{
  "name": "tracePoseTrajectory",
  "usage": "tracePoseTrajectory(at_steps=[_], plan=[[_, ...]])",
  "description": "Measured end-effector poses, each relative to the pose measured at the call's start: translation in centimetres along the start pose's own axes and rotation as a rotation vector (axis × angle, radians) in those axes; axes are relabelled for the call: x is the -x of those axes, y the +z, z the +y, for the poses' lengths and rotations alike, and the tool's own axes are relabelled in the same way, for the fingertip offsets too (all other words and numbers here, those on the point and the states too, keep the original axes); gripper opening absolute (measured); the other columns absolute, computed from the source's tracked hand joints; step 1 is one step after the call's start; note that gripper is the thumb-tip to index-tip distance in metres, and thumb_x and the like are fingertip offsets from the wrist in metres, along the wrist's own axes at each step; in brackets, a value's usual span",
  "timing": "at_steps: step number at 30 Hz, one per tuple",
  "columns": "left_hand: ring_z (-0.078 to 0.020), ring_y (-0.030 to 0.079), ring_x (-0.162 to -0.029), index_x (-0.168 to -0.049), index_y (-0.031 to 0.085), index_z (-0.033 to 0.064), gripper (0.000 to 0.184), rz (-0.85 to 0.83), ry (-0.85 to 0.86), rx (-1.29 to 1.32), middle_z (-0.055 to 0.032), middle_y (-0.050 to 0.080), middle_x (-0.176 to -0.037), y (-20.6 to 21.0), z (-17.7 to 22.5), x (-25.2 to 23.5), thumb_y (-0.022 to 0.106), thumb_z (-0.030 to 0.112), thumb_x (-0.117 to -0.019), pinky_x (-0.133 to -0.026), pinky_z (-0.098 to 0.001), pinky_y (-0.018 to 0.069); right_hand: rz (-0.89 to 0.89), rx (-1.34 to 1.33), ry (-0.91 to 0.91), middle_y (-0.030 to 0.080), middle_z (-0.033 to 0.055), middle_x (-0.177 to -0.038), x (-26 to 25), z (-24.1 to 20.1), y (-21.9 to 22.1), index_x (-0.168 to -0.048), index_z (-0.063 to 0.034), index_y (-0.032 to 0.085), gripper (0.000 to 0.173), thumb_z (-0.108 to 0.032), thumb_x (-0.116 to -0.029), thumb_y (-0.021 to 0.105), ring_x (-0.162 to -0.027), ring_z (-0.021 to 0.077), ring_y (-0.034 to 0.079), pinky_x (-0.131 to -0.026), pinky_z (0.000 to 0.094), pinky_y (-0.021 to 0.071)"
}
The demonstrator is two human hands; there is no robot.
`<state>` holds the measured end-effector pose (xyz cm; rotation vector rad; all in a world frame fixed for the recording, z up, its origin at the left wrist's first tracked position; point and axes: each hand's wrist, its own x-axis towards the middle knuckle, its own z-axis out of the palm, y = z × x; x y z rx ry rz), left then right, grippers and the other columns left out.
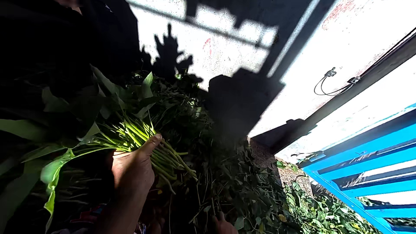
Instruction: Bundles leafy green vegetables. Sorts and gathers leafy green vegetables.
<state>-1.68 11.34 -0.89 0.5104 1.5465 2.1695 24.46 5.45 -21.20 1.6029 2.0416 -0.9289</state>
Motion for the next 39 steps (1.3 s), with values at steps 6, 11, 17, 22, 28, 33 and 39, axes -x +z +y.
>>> tracePoseTrajectory(at_steps=[6,11,17,22,28,33,39], plan=[[-0.0262,0.075,-0.074,-0.104,0.067,-0.002,0.035,-0.161,-0.237,-0.054,-0.0159,0.075,-0.088,0.7,-2.3,1.7,0.08,-0.014,-0.0735,-0.065,-0.0396,0.0644,0.147,-0.373,0.382,0.061,0.0224,-0.137,-11.2,0.6,1.1,-0.147,-0.003,0.047,0.063,-0.039,-0.0972,0.062,-0.129,0.0395,0.059,-0.102,0.0592,0.05],[-0.0292,0.075,-0.073,-0.102,0.067,-0.0047,0.032,-0.25,-0.206,-0.033,-0.019,0.074,-0.086,0.7,-2.9,1.9,0.079,-0.016,-0.0743,-0.066,-0.0409,0.0657,0.236,-0.708,0.291,0.068,0.0227,-0.122,-11.8,1.4,2.4,-0.13,-0.0029,0.063,0.04,-0.028,-0.1,0.058,-0.116,0.0399,0.064,-0.099,0.0627,0.0494],[-0.0315,0.075,-0.077,-0.104,0.067,-0.0044,0.027,-0.304,-0.246,-0.037,-0.0188,0.075,-0.095,0.8,-3.7,2.5,0.075,-0.015,-0.0798,-0.069,-0.0428,0.0659,0.445,-1.033,0.036,0.068,0.017,-0.089,-2.4,2.2,-0.2,-0.126,0.0044,0.058,0.035,-0.023,-0.1074,0.047,-0.074,0.0249,0.068,-0.071,0.0468,0.0587],[-0.0322,0.075,-0.07,-0.101,0.063,-0.0069,0.031,-0.355,-0.328,-0.112,-0.0202,0.074,-0.084,1.1,-5.0,3.5,0.078,-0.015,-0.0752,-0.066,-0.0405,0.0659,0.566,-1.242,-0.032,0.067,0.0105,-0.087,2.2,1.5,-2.5,-0.117,0.0076,0.063,0.034,-0.014,-0.1023,0.042,-0.078,0.015,0.065,-0.075,0.0359,0.0558],[-0.0305,0.074,-0.073,-0.105,0.061,-0.0074,0.044,-0.406,-0.441,-0.18,-0.0197,0.073,-0.085,1.0,-7.5,4.3,0.085,-0.009,-0.0674,-0.068,-0.0409,0.0652,0.677,-1.105,-0.349,0.069,0.0189,-0.116,4.9,-2.1,-3.5,-0.135,0.0093,0.058,0.038,-0.008,-0.1005,0.056,-0.104,0.0203,0.069,-0.093,0.0378,0.057],[-0.0304,0.076,-0.084,-0.11,0.061,-0.0075,0.053,-0.49,-0.521,-0.177,-0.0196,0.075,-0.094,0.9,-8.0,4.9,0.089,-0.006,-0.0655,-0.079,-0.0421,0.065,0.837,-0.717,-0.425,0.073,0.0147,-0.106,4.6,-4.5,-3.1,-0.128,0.0023,0.068,0.034,-0.012,-0.0982,0.062,-0.102,0.0278,0.068,-0.093,0.0466,0.055],[-0.0212,0.073,-0.099,-0.12,0.058,-0.0043,0.064,-0.479,-0.482,-0.149,-0.0151,0.072,-0.107,1.0,-7.4,4.3,0.089,-0.009,-0.0637,-0.085,-0.0355,0.063,0.937,-0.472,-0.489,0.074,0.013,-0.095,4.5,-5.4,-3.4,-0.123,-0.0007,0.072,0.031,-0.015,-0.0969,0.061,-0.093,0.0292,0.07,-0.089,0.0514,0.0537]])
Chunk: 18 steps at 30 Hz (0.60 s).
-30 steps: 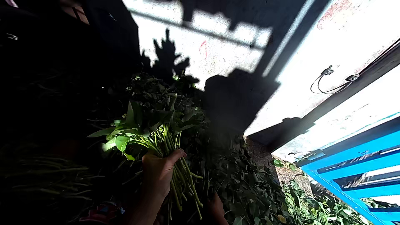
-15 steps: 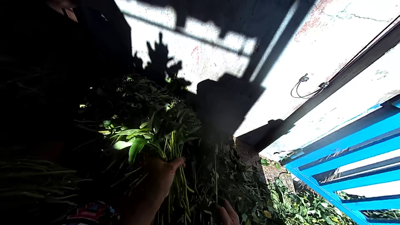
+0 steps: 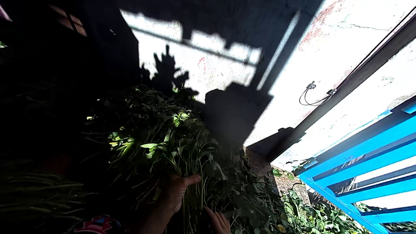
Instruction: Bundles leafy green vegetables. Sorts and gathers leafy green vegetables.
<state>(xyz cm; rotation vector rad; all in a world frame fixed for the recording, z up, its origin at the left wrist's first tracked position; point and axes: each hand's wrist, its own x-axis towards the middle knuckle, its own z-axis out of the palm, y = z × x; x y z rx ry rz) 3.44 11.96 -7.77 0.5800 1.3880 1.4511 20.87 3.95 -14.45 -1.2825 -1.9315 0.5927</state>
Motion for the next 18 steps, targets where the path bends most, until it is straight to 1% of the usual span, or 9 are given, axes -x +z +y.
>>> tracePoseTrajectory(at_steps=[2,4,7,9,11,12,14,16,18], plan=[[-0.0219,0.072,-0.1,-0.12,0.058,-0.0044,0.067,-0.016,0.017,0.007,-0.0157,0.072,-0.108,0.0,0.1,-0.1,0.09,-0.007,-0.0618,-0.086,-0.0361,0.063,0.003,0.064,-0.03,0.074,0.0125,-0.095,0.0,0.0,-0.2,-0.123,-0.0038,0.073,0.031,-0.016,-0.0968,0.061,-0.092,0.0297,0.069,-0.086,0.0504,0.0547],[-0.0233,0.073,-0.098,-0.117,0.06,-0.0048,0.067,-0.034,0.046,0.0,-0.0161,0.073,-0.106,-0.1,0.1,-0.2,0.093,-0.005,-0.0588,-0.085,-0.0377,0.0638,-0.011,0.131,-0.067,0.073,0.0117,-0.094,0.0,0.0,-0.4,-0.123,-0.0071,0.074,0.031,-0.018,-0.0972,0.06,-0.091,0.0306,0.069,-0.081,0.0503,0.0552],[-0.0242,0.074,-0.095,-0.116,0.06,-0.0047,0.067,-0.077,0.079,-0.023,-0.0162,0.073,-0.104,0.0,0.2,-0.1,0.091,-0.008,-0.0578,-0.083,-0.0384,0.0646,-0.053,0.165,-0.078,0.072,0.0107,-0.092,-0.2,0.3,-0.7,-0.122,-0.0087,0.075,0.03,-0.019,-0.0978,0.06,-0.089,0.0304,0.068,-0.079,0.0489,0.0562],[-0.0242,0.074,-0.095,-0.115,0.061,-0.0046,0.064,-0.095,0.096,-0.035,-0.0157,0.074,-0.103,0.1,0.4,0.1,0.091,-0.007,-0.0578,-0.083,-0.0385,0.0649,-0.108,0.087,0.0,0.073,0.0106,-0.097,-0.4,0.4,-0.8,-0.124,-0.006,0.072,0.032,-0.019,-0.0967,0.062,-0.09,0.0273,0.07,-0.081,0.0457,0.0583],[-0.024,0.074,-0.096,-0.116,0.061,-0.0038,0.065,-0.122,0.112,-0.036,-0.0152,0.074,-0.103,0.2,0.5,0.3,0.093,-0.004,-0.0584,-0.084,-0.0387,0.065,-0.183,-0.115,0.125,0.073,0.0129,-0.105,-0.8,0.3,-1.0,-0.13,-0.0015,0.067,0.037,-0.018,-0.0973,0.064,-0.092,0.0235,0.07,-0.082,0.0426,0.0596],[-0.0246,0.075,-0.095,-0.116,0.061,-0.0041,0.066,-0.129,0.117,-0.029,-0.0155,0.074,-0.103,0.3,0.5,0.3,0.094,-0.003,-0.0585,-0.084,-0.0391,0.0652,-0.209,-0.22,0.172,0.072,0.0139,-0.107,-0.9,0.4,-1.1,-0.131,-0.0002,0.065,0.037,-0.016,-0.0979,0.064,-0.092,0.0225,0.07,-0.082,0.0418,0.0597],[-0.025,0.075,-0.095,-0.115,0.062,-0.0042,0.065,-0.13,0.127,-0.024,-0.0158,0.074,-0.103,0.3,0.5,0.1,0.095,-0.001,-0.0582,-0.084,-0.0394,0.0651,-0.212,-0.33,0.194,0.072,0.0146,-0.105,-1.0,0.5,-1.0,-0.129,0.0017,0.066,0.035,-0.014,-0.0982,0.063,-0.09,0.0208,0.07,-0.081,0.0397,0.0597],[-0.0248,0.074,-0.097,-0.115,0.063,-0.0041,0.065,-0.135,0.123,-0.037,-0.0157,0.074,-0.103,0.2,0.6,0.0,0.095,-0.001,-0.0578,-0.085,-0.0391,0.0646,-0.192,-0.34,0.183,0.071,0.0145,-0.101,-1.1,0.4,-0.9,-0.125,0.0026,0.068,0.032,-0.013,-0.0982,0.063,-0.087,0.0202,0.069,-0.079,0.0379,0.0593],[-0.0259,0.075,-0.093,-0.112,0.063,-0.0045,0.062,-0.142,0.107,-0.05,-0.0165,0.074,-0.1,0.2,0.7,0.1,0.093,-0.004,-0.0586,-0.084,-0.0393,0.0649,-0.178,-0.315,0.172,0.07,0.0144,-0.098,-1.1,0.2,-0.8,-0.122,0.0034,0.07,0.03,-0.012,-0.0974,0.063,-0.085,0.0198,0.068,-0.076,0.0366,0.0588]])
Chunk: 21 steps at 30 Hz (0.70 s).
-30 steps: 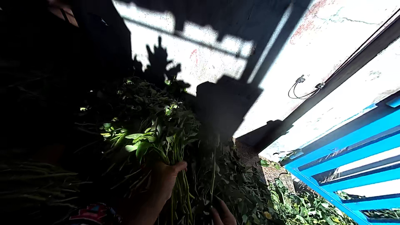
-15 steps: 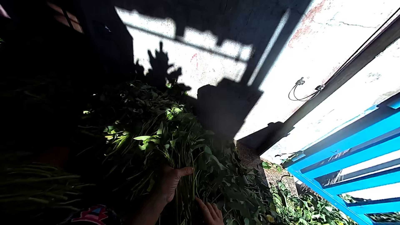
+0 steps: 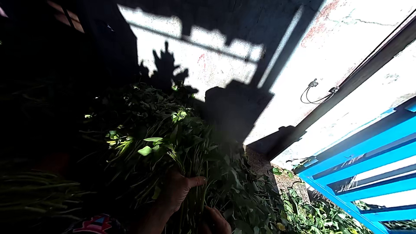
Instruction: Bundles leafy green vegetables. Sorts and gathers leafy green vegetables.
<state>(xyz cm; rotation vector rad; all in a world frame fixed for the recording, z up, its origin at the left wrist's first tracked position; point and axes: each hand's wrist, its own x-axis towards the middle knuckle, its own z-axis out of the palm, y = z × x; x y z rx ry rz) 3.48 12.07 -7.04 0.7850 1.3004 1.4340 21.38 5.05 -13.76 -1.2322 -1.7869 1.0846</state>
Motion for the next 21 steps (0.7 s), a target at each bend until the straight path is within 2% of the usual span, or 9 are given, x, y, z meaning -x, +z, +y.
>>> tracePoseTrajectory(at_steps=[5,10,12,14,17,19,21], plan=[[-0.0297,0.075,-0.082,-0.104,0.063,-0.0059,0.047,-0.032,-0.001,0.013,-0.0192,0.074,-0.089,-0.07,0.11,-0.01,0.085,-0.008,-0.0625,-0.076,-0.0408,0.0649,-0.022,0.009,0.038,0.072,0.0115,-0.099,-0.15,-0.42,-0.09,-0.119,0.0009,0.069,0.028,-0.016,-0.0967,0.066,-0.084,0.0179,0.07,-0.076,0.0378,0.0606],[-0.0285,0.075,-0.087,-0.107,0.065,-0.0066,0.049,0.046,0.021,0.04,-0.0189,0.075,-0.094,-0.03,0.25,-0.24,0.089,-0.007,-0.0646,-0.08,-0.0404,0.0651,0.007,0.124,0.016,0.07,0.0104,-0.095,-0.51,-0.71,-0.53,-0.113,-0.0014,0.074,0.025,-0.018,-0.0952,0.067,-0.083,0.0197,0.069,-0.074,0.0399,0.0594],[-0.029,0.076,-0.088,-0.106,0.064,-0.0073,0.05,0.066,0.008,0.033,-0.0192,0.075,-0.095,-0.26,0.17,-0.44,0.089,-0.007,-0.0632,-0.08,-0.0411,0.0653,0.01,0.205,0.005,0.07,0.0098,-0.092,-0.39,-0.8,-0.45,-0.111,-0.004,0.075,0.024,-0.021,-0.0951,0.068,-0.082,0.0214,0.069,-0.071,0.0424,0.0591],[-0.0272,0.075,-0.091,-0.112,0.062,-0.0058,0.059,0.068,0.003,0.024,-0.0177,0.074,-0.099,-0.23,0.24,-0.38,0.091,-0.008,-0.0604,-0.081,-0.0399,0.0655,-0.001,0.257,-0.017,0.07,0.0116,-0.092,-0.32,-0.91,-0.48,-0.111,-0.0049,0.076,0.024,-0.022,-0.0944,0.069,-0.083,0.0244,0.069,-0.072,0.0448,0.0595],[-0.0241,0.075,-0.094,-0.113,0.063,-0.0042,0.062,0.041,0.002,0.001,-0.016,0.074,-0.102,-0.16,0.45,-0.05,0.09,-0.008,-0.0585,-0.082,-0.0376,0.0651,-0.027,0.279,-0.026,0.07,0.0112,-0.092,-0.13,-0.82,-0.64,-0.111,-0.0059,0.077,0.024,-0.022,-0.0932,0.071,-0.083,0.0243,0.069,-0.073,0.0448,0.0598],[-0.024,0.074,-0.095,-0.113,0.064,-0.0038,0.06,0.009,0.007,-0.002,-0.0159,0.074,-0.103,-0.24,0.59,0.0,0.089,-0.008,-0.0588,-0.082,-0.038,0.0648,-0.036,0.221,0.011,0.071,0.0095,-0.093,-0.15,-0.77,-0.87,-0.114,-0.0038,0.074,0.031,-0.026,-0.0936,0.072,-0.08,0.0211,0.069,-0.071,0.0431,0.0601],[-0.0265,0.075,-0.093,-0.112,0.063,-0.0041,0.058,-0.024,0.011,0.016,-0.0172,0.074,-0.102,-0.27,0.74,0.15,0.089,-0.008,-0.0599,-0.082,-0.0402,0.0654,-0.018,0.079,0.079,0.07,0.0093,-0.09,-0.2,-0.78,-0.92,-0.123,0.0001,0.065,0.045,-0.035,-0.0956,0.072,-0.074,0.0189,0.067,-0.068,0.0413,0.0588]])
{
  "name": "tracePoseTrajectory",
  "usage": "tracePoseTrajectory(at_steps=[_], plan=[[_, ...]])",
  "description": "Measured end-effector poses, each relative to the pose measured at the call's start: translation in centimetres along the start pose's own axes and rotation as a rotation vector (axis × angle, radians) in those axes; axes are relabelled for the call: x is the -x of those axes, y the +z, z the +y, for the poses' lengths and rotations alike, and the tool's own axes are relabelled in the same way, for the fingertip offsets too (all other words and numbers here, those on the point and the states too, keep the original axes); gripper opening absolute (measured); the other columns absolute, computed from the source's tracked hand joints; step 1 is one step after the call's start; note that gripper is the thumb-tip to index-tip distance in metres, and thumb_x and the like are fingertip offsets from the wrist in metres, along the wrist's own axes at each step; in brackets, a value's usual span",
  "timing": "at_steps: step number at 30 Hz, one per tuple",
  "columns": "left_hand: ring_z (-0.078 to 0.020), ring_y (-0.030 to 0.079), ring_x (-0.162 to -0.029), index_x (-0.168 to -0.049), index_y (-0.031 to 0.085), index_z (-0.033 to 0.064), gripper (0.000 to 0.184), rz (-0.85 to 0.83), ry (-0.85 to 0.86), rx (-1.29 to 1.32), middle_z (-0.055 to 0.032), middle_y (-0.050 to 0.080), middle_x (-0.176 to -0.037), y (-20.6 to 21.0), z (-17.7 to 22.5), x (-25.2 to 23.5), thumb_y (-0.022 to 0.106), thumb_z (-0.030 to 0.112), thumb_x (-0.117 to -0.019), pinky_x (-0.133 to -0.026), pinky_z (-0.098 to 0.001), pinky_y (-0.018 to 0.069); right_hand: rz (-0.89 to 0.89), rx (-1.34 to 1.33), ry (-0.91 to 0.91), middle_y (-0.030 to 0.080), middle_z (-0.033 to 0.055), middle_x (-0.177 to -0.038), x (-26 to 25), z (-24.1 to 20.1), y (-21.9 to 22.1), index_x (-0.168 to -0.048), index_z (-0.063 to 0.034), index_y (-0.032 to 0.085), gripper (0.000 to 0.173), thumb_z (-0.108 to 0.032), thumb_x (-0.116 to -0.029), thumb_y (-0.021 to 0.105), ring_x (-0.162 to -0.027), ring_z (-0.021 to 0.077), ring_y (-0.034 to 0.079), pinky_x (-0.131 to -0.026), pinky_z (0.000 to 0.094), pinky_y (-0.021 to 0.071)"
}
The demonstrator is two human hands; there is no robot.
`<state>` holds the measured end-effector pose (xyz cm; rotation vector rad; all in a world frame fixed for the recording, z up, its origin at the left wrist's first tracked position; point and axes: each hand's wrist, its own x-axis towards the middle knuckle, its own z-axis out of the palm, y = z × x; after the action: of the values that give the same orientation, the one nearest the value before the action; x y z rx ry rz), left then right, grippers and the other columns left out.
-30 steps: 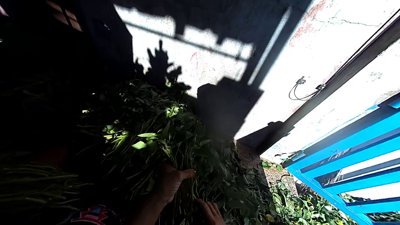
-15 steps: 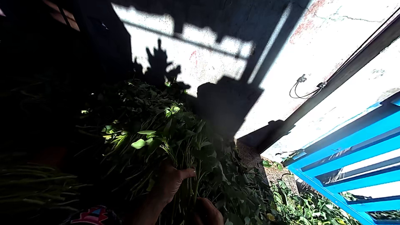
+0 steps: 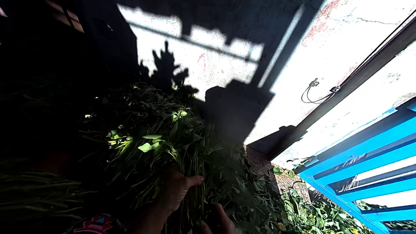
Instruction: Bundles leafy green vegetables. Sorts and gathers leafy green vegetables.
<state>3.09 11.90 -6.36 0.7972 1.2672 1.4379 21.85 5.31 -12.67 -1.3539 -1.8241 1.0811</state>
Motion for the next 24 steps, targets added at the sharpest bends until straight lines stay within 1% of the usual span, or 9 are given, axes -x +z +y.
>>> tracePoseTrajectory(at_steps=[2,5,6,8,12,15,18,21,24], plan=[[-0.0295,0.075,-0.093,-0.113,0.062,-0.0049,0.057,-0.028,0.001,0.032,-0.019,0.074,-0.102,0.0,0.2,0.1,0.088,-0.007,-0.0613,-0.082,-0.0425,0.0655,0.019,-0.163,0.023,0.069,0.0111,-0.101,-0.2,0.0,0.1,-0.128,-0.0008,0.065,0.041,-0.033,-0.1015,0.063,-0.083,0.017,0.068,-0.074,0.0372,0.0594],[-0.0291,0.075,-0.092,-0.113,0.062,-0.0046,0.06,-0.036,0.002,0.073,-0.0192,0.074,-0.101,0.0,0.9,0.3,0.087,-0.011,-0.0588,-0.082,-0.0418,0.0651,0.05,-0.436,0.048,0.066,0.0139,-0.111,-0.4,-0.3,0.5,-0.128,0.0019,0.067,0.033,-0.017,-0.1021,0.06,-0.098,0.017,0.065,-0.085,0.0333,0.0565],[-0.0296,0.075,-0.092,-0.113,0.062,-0.0047,0.06,-0.053,0.003,0.073,-0.0195,0.074,-0.101,-0.1,1.0,0.4,0.088,-0.011,-0.059,-0.082,-0.0422,0.0651,0.065,-0.544,0.088,0.068,0.013,-0.111,-0.4,-0.6,0.5,-0.126,0.0029,0.068,0.03,-0.013,-0.1014,0.061,-0.098,0.0155,0.066,-0.087,0.0321,0.0571],[-0.0308,0.075,-0.093,-0.112,0.063,-0.0049,0.056,-0.107,0.005,0.04,-0.0199,0.074,-0.101,-0.2,0.9,0.4,0.088,-0.008,-0.0614,-0.084,-0.0429,0.065,0.082,-0.714,0.181,0.071,0.0086,-0.105,-0.4,-1.2,0.5,-0.119,0.0033,0.069,0.023,-0.007,-0.1,0.061,-0.092,0.0111,0.067,-0.083,0.0285,0.0566],[-0.0313,0.075,-0.094,-0.113,0.061,-0.0043,0.055,-0.16,0.004,0.018,-0.0198,0.073,-0.102,-0.3,0.2,0.5,0.088,-0.007,-0.0645,-0.085,-0.043,0.0644,0.077,-0.801,0.285,0.073,0.0089,-0.105,-0.7,-2.4,0.4,-0.124,0.0041,0.066,0.026,-0.008,-0.1019,0.059,-0.094,0.0116,0.068,-0.087,0.0302,0.0567],[-0.0314,0.075,-0.093,-0.113,0.062,-0.004,0.055,-0.176,0.009,0.013,-0.0195,0.074,-0.102,-0.3,0.3,0.4,0.088,-0.007,-0.0643,-0.085,-0.0433,0.0646,0.083,-0.815,0.328,0.071,0.0088,-0.103,-1.2,-2.6,0.5,-0.127,0.0035,0.062,0.028,-0.008,-0.1007,0.061,-0.088,0.0114,0.067,-0.081,0.0296,0.0569],[-0.0287,0.074,-0.097,-0.114,0.063,-0.0022,0.055,-0.211,0.02,-0.008,-0.0168,0.074,-0.105,-0.3,0.5,0.7,0.088,-0.004,-0.0651,-0.088,-0.042,0.0639,0.142,-0.911,0.33,0.069,0.0056,-0.087,-1.6,-2.8,0.9,-0.109,0.0022,0.065,0.013,0.0,-0.0966,0.064,-0.073,0.0082,0.063,-0.069,0.0254,0.0547],[-0.034,0.075,-0.094,-0.11,0.065,-0.0033,0.047,-0.252,-0.006,-0.001,-0.0207,0.074,-0.102,-0.3,0.7,0.6,0.086,-0.004,-0.069,-0.086,-0.0447,0.0641,0.133,-0.992,0.332,0.069,0.0073,-0.092,-1.6,-2.6,0.7,-0.111,0.0,0.063,0.012,-0.002,-0.0989,0.06,-0.081,0.0123,0.066,-0.075,0.0304,0.058],[-0.0328,0.075,-0.092,-0.112,0.065,-0.0018,0.047,-0.26,-0.025,-0.041,-0.0195,0.074,-0.101,-0.2,1.0,0.7,0.086,-0.003,-0.0697,-0.085,-0.0438,0.0646,0.152,-1.005,0.379,0.067,0.0085,-0.092,-1.5,-2.2,1.0,-0.115,-0.0014,0.061,0.015,-0.009,-0.1039,0.055,-0.079,0.0144,0.065,-0.071,0.0326,0.0579]])
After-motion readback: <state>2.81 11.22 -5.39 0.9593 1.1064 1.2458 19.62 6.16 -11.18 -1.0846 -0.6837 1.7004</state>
